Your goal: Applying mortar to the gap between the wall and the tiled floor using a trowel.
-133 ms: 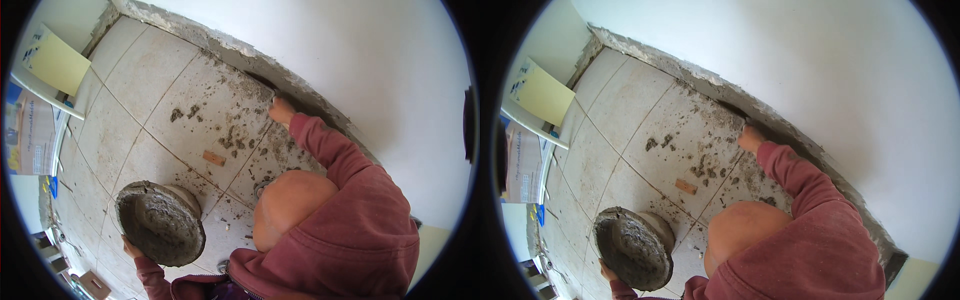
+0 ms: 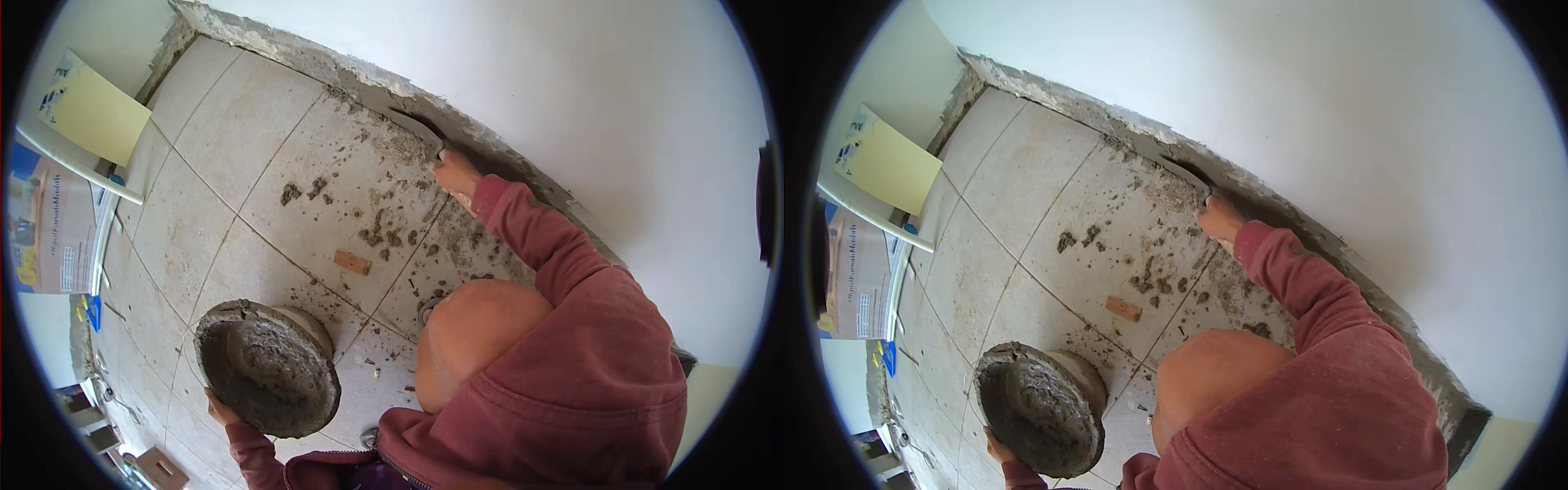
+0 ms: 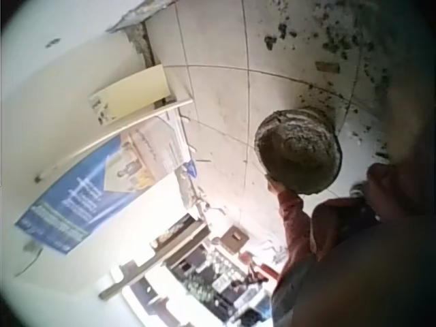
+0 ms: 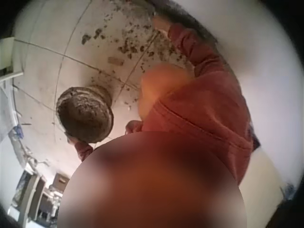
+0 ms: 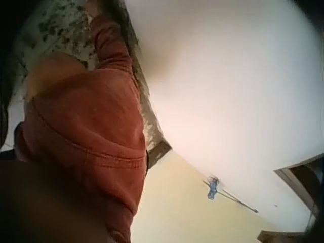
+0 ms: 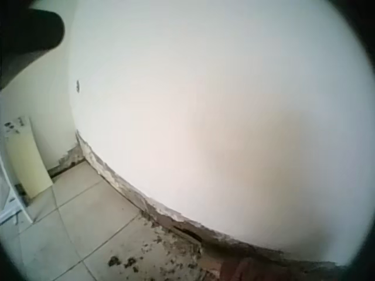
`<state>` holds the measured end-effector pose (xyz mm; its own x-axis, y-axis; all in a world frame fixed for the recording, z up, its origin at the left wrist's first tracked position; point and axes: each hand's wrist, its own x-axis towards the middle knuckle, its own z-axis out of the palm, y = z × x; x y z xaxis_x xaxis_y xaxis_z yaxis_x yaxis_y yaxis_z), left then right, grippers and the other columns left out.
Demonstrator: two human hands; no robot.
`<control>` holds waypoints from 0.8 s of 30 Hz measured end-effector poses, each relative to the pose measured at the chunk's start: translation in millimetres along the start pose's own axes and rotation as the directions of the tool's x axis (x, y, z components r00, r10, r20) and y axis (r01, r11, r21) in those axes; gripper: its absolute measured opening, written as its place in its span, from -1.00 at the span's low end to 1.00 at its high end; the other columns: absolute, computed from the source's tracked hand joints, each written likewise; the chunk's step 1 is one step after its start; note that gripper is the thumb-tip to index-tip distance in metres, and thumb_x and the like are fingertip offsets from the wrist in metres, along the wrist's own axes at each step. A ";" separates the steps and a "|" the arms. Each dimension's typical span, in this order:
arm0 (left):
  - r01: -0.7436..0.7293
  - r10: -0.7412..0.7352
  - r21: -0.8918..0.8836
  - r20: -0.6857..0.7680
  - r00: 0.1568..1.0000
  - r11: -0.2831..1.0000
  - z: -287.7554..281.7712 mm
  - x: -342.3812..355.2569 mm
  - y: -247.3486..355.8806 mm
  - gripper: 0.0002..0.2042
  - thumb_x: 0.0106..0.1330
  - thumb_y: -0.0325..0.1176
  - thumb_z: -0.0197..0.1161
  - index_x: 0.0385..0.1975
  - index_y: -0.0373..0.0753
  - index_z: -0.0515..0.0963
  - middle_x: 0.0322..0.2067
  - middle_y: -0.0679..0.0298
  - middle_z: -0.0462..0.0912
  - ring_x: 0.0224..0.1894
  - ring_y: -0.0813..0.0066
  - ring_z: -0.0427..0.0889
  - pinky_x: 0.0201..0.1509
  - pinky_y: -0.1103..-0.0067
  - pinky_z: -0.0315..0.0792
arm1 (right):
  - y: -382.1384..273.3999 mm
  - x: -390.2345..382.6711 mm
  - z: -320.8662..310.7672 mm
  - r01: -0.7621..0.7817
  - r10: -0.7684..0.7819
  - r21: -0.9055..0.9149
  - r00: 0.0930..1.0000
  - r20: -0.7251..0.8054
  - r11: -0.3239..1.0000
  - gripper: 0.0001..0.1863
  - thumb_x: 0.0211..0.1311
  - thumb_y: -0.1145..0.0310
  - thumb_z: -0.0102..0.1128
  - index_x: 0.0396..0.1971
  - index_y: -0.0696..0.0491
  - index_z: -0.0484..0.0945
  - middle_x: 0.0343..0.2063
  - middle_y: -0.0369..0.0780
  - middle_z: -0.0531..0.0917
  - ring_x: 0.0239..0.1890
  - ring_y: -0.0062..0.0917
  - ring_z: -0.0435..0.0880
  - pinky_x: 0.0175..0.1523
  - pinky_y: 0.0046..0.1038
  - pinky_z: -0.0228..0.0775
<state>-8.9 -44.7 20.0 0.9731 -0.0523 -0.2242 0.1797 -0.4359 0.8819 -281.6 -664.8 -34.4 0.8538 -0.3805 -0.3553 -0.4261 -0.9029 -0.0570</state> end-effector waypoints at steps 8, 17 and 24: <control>-0.008 0.007 -0.002 -0.019 1.000 1.000 0.7 -8.9 13.3 -0.48 0.27 -0.02 -0.16 -0.31 -0.49 0.47 -0.40 0.14 0.53 -0.36 0.46 0.47 -0.26 0.57 0.38 | -46.0 -65.0 -37.9 -0.066 0.582 0.994 0.813 0.002 0.089 -0.66 0.08 0.26 0.02 -0.58 0.28 0.28 -0.75 -0.12 0.34 -0.72 -0.40 0.37 -0.53 -0.37 0.27; 0.051 -0.044 -0.131 0.056 0.997 0.990 5.6 -14.5 16.6 -0.49 0.28 -0.04 -0.19 -0.32 -0.47 0.46 -0.40 0.13 0.52 -0.36 0.43 0.48 -0.24 0.55 0.38 | -21.1 -27.1 -2.6 -0.055 0.526 0.846 0.804 -0.278 0.531 -0.76 0.16 0.31 -0.02 -0.52 0.18 0.26 -0.71 -0.31 0.33 -0.72 -0.69 0.35 -0.67 -0.60 0.19; 0.114 -0.102 -0.151 0.082 0.991 0.982 4.9 -10.3 9.2 -0.49 0.29 -0.05 -0.22 -0.32 -0.47 0.46 -0.39 0.12 0.54 -0.37 0.46 0.50 -0.26 0.58 0.40 | -59.2 -33.6 -56.5 -0.211 0.578 0.956 0.814 0.056 0.205 -0.74 0.16 0.27 -0.02 -0.55 0.12 0.24 -0.70 -0.28 0.37 -0.76 -0.67 0.32 -0.67 -0.56 0.19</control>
<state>-18.0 -52.6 28.4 0.9346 -0.0808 -0.3464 0.3089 -0.2986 0.9030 -268.2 -609.8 33.6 0.4320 -0.8205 -0.3744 -0.5537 0.0865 -0.8282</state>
